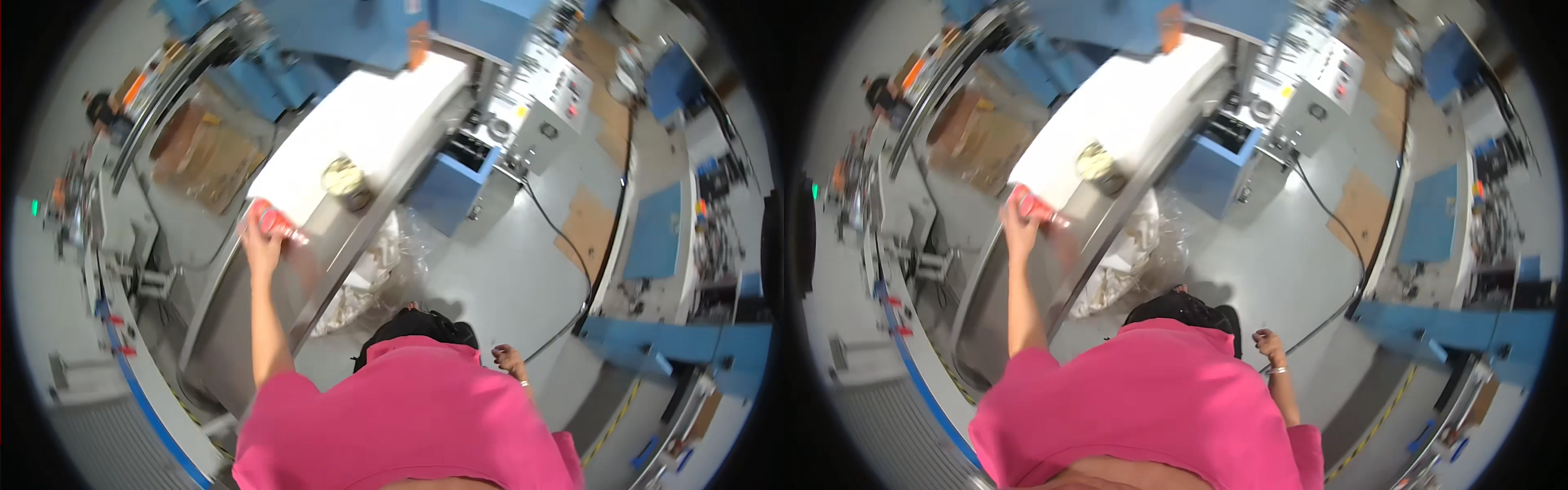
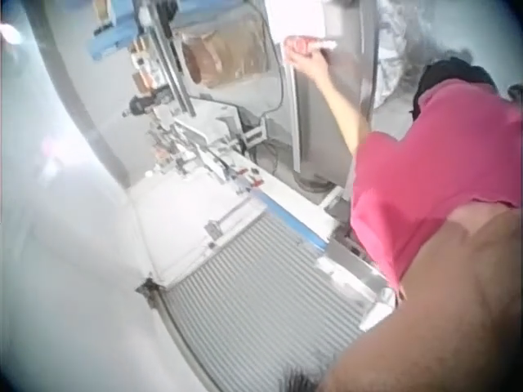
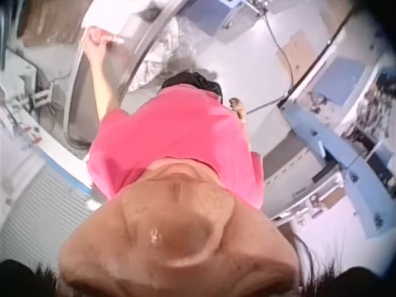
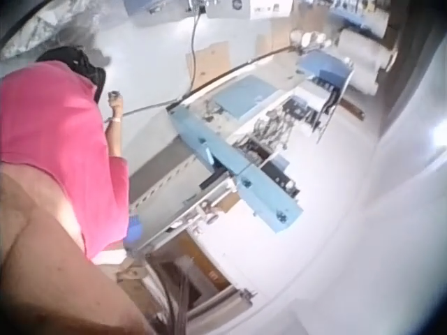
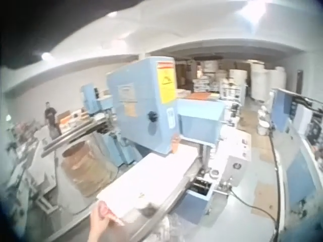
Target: Transferring stacks of paper filters from an industrial machine to a conveyor belt for packaging.
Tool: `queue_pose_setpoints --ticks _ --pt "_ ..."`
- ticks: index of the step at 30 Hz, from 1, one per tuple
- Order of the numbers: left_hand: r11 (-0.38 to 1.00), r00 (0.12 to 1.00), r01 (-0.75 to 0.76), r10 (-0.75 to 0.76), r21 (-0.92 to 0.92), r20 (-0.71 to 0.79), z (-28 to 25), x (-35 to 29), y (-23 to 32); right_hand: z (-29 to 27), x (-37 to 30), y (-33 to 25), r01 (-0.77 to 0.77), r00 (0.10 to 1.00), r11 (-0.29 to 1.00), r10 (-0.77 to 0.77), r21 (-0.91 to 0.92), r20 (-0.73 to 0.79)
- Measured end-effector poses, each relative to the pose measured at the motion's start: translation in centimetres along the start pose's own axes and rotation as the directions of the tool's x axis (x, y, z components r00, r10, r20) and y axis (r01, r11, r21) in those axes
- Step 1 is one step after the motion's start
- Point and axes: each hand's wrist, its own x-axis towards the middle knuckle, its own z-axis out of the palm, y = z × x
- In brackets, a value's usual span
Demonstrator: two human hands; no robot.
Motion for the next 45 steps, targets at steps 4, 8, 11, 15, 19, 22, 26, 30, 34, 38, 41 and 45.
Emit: queue_pose_setpoints --ticks 4,8,11,15,19,22,26,30,34,38,41,45 --pt "0.985 0.942 0.009 0.050 0.175 -0.331 1.4 -2.7 10.0 -2.5 -0.2 0.4 -0.135 0.991 0.916 0.120 0.379 0.063" --pt "0.945 0.884 -0.294 0.214 -0.139 -0.415 10.0 -3.6 22.7 -6.1 1.9 2.9 -0.200 0.979 0.876 0.161 0.439 0.124" --pt "0.870 0.891 -0.450 0.421 -0.203 -0.170 16.8 -5.1 33.8 -11.0 5.0 4.3 -0.183 0.982 0.877 0.182 0.445 0.045" --pt "0.772 0.874 -0.387 0.482 -0.504 0.068 25.6 -7.7 42.9 -18.9 10.9 6.4 -0.052 0.975 0.847 0.158 0.528 -0.157" --pt "0.777 0.712 -0.401 0.597 -0.484 0.369 32.9 -9.4 47.0 -26.8 15.2 5.7 0.093 0.962 0.710 0.116 0.698 -0.246" --pt "0.904 0.654 -0.101 0.374 -0.415 0.657 38.2 -10.3 44.4 -29.9 16.3 3.7 0.058 0.934 0.614 0.245 0.787 -0.260" --pt "0.980 0.586 0.139 0.035 -0.144 0.809 43.2 -11.7 39.2 -29.3 20.0 6.5 -0.012 0.960 0.662 0.217 0.750 -0.177" --pt "0.945 0.401 0.309 -0.234 0.110 0.886 47.1 -13.1 33.9 -27.1 22.4 9.2 -0.088 0.975 0.724 0.203 0.684 -0.090" --pt "0.811 0.052 0.254 -0.555 0.527 0.830 48.0 -10.4 43.1 -27.5 23.8 9.1 -0.185 0.963 0.757 0.266 0.627 -0.036" --pt "0.850 0.143 0.221 -0.513 0.477 0.847 51.9 -11.5 40.1 -31.3 28.3 7.5 -0.233 0.935 0.716 0.350 0.658 -0.050" --pt "0.817 0.183 0.204 -0.573 0.540 0.799 53.1 -11.3 43.5 -35.0 30.5 4.6 -0.230 0.934 0.771 0.346 0.594 -0.088" --pt "0.797 0.044 0.127 -0.600 0.591 0.799 54.6 -12.8 42.3 -40.9 31.4 -2.9 -0.245 0.955 0.942 0.275 0.229 -0.107"
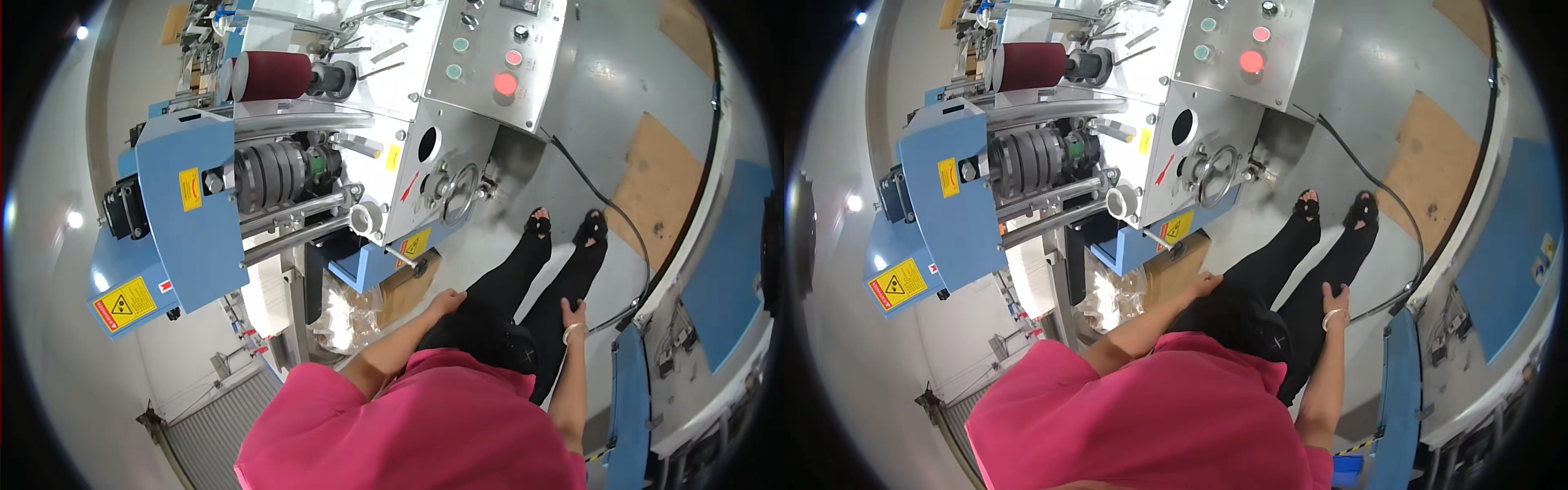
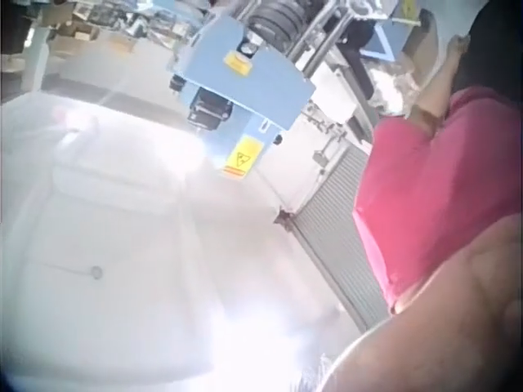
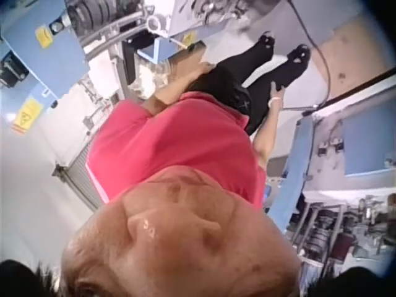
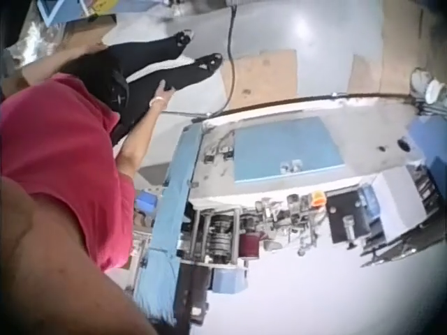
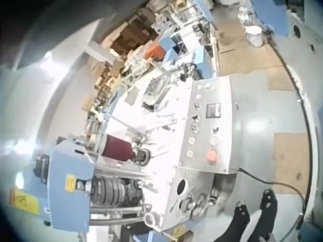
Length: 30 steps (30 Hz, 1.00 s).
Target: Transferring stacks of paper filters from an industrial machine to a conveyor belt for packaging.
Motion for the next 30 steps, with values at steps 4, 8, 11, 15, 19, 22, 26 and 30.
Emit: queue_pose_setpoints --ticks 4,8,11,15,19,22,26,30 --pt "0.981 0.988 0.110 -0.126 -0.163 -0.087 3.4 -1.2 0.6 -4.0 -2.0 -9.2 -0.067 0.935 0.880 0.219 -0.470 0.278" --pt "0.935 0.961 0.142 -0.209 -0.326 -0.179 7.7 -3.7 1.8 -5.9 -1.6 -13.1 -0.045 0.911 0.679 0.329 -0.733 0.249" --pt "0.892 0.944 0.221 -0.298 -0.395 -0.145 9.5 -5.7 4.1 -6.8 -0.3 -12.9 -0.022 0.918 0.620 0.323 -0.784 0.230" --pt "0.854 0.920 0.302 -0.377 -0.423 -0.106 11.9 -7.4 5.8 -8.3 0.8 -13.2 0.039 0.921 0.553 0.304 -0.832 0.245" --pt "0.825 0.905 0.347 -0.420 -0.445 -0.072 13.3 -8.2 7.3 -9.4 1.9 -13.1 0.081 0.925 0.539 0.273 -0.838 0.264" --pt "0.805 0.897 0.358 -0.438 -0.473 -0.065 14.2 -8.6 8.0 -10.0 2.4 -13.3 0.107 0.924 0.530 0.260 -0.841 0.282" --pt "0.781 0.877 0.402 -0.479 -0.479 -0.044 13.2 -9.3 10.1 -10.8 2.8 -13.5 0.122 0.920 0.527 0.257 -0.841 0.294" --pt "0.786 0.883 0.386 -0.467 -0.483 -0.053 14.2 -9.0 9.1 -11.0 2.8 -13.6 0.130 0.923 0.533 0.243 -0.836 0.298"
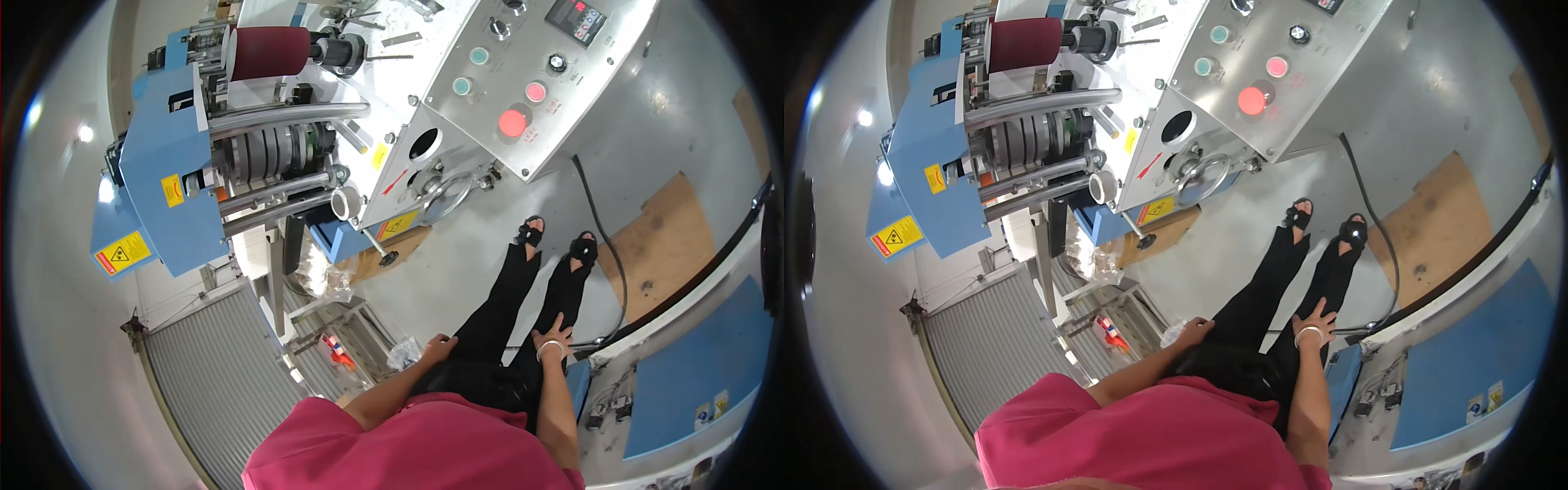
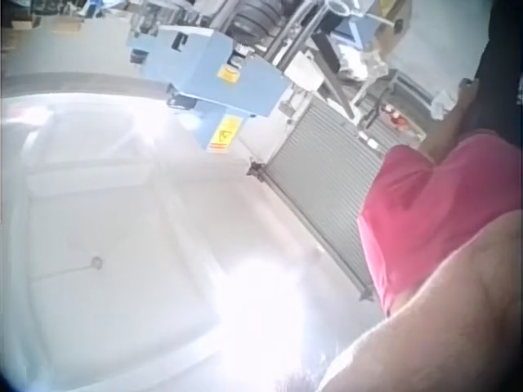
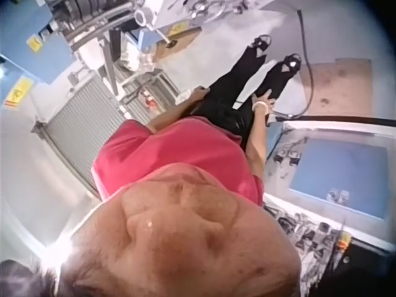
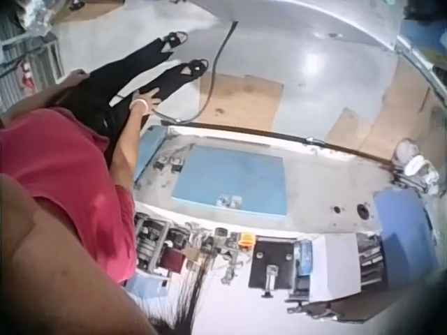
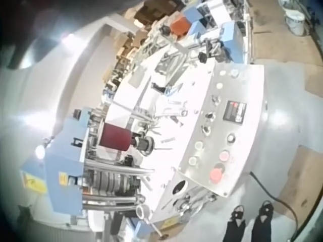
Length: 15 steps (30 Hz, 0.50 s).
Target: Transferring stacks of paper filters from an industrial machine to a conveyor belt for packaging.
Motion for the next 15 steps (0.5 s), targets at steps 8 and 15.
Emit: queue_pose_setpoints --ticks 8,15 --pt "0.998 0.998 -0.066 0.065 -0.025 -0.010 -0.1 0.1 0.5 0.9 1.5 1.7 0.066 0.997 0.994 -0.062 0.092 -0.036" --pt "0.996 0.998 -0.063 0.063 -0.062 -0.004 0.2 0.0 0.6 2.5 5.7 6.9 0.314 0.920 0.864 -0.174 0.395 -0.351"
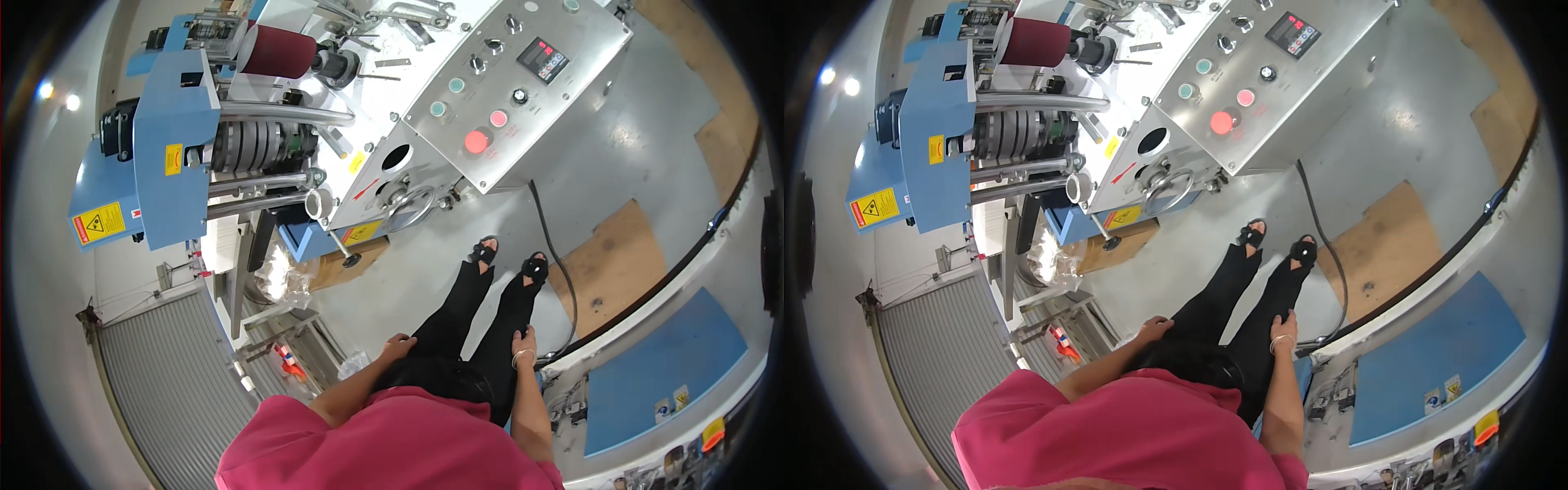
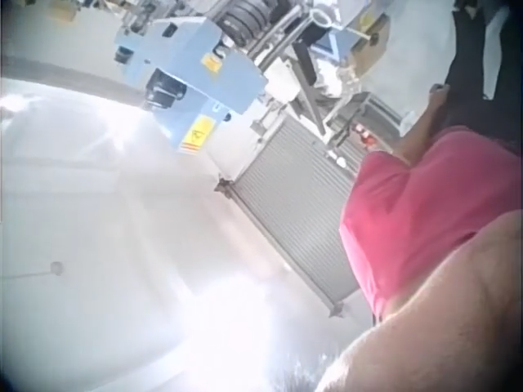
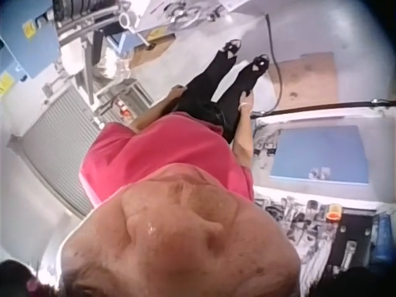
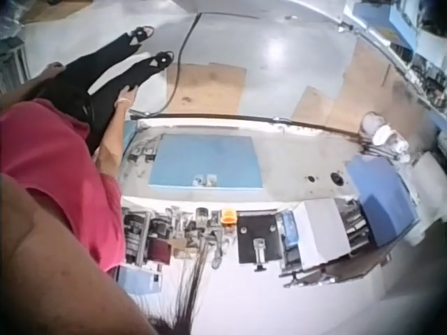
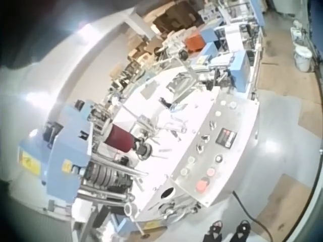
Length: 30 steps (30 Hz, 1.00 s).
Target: Transferring stacks of paper filters from an industrial machine to a conveyor belt for packaging.
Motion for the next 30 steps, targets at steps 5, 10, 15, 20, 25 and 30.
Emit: queue_pose_setpoints --ticks 5,10,15,20,25,30 --pt "1.000 1.000 0.022 -0.022 -0.016 0.022 0.2 -0.2 0.1 -1.0 0.9 5.6 -0.028 0.996 0.995 0.020 0.098 0.082" --pt "0.996 0.995 0.073 -0.069 -0.053 0.074 1.1 0.2 -1.2 -2.2 0.2 7.1 -0.028 0.988 0.998 0.036 -0.060 0.148" --pt "0.996 0.996 0.053 -0.047 -0.078 0.078 1.8 0.2 -2.1 -2.4 -0.1 5.9 -0.011 0.996 0.993 0.020 -0.115 0.084" --pt "0.978 0.994 0.032 -0.011 -0.204 0.105 4.0 2.1 -6.9 -1.9 0.7 4.2 0.081 0.996 0.992 -0.079 -0.092 0.030" --pt "0.959 0.961 -0.249 0.262 -0.138 0.084 5.7 3.6 -12.1 -1.3 1.3 3.3 0.145 0.989 0.982 -0.142 -0.122 0.037" --pt "0.773 0.780 -0.621 0.592 0.133 0.204 3.8 2.1 -13.5 0.7 -0.1 2.6 0.148 0.988 0.974 -0.151 -0.171 -0.007"
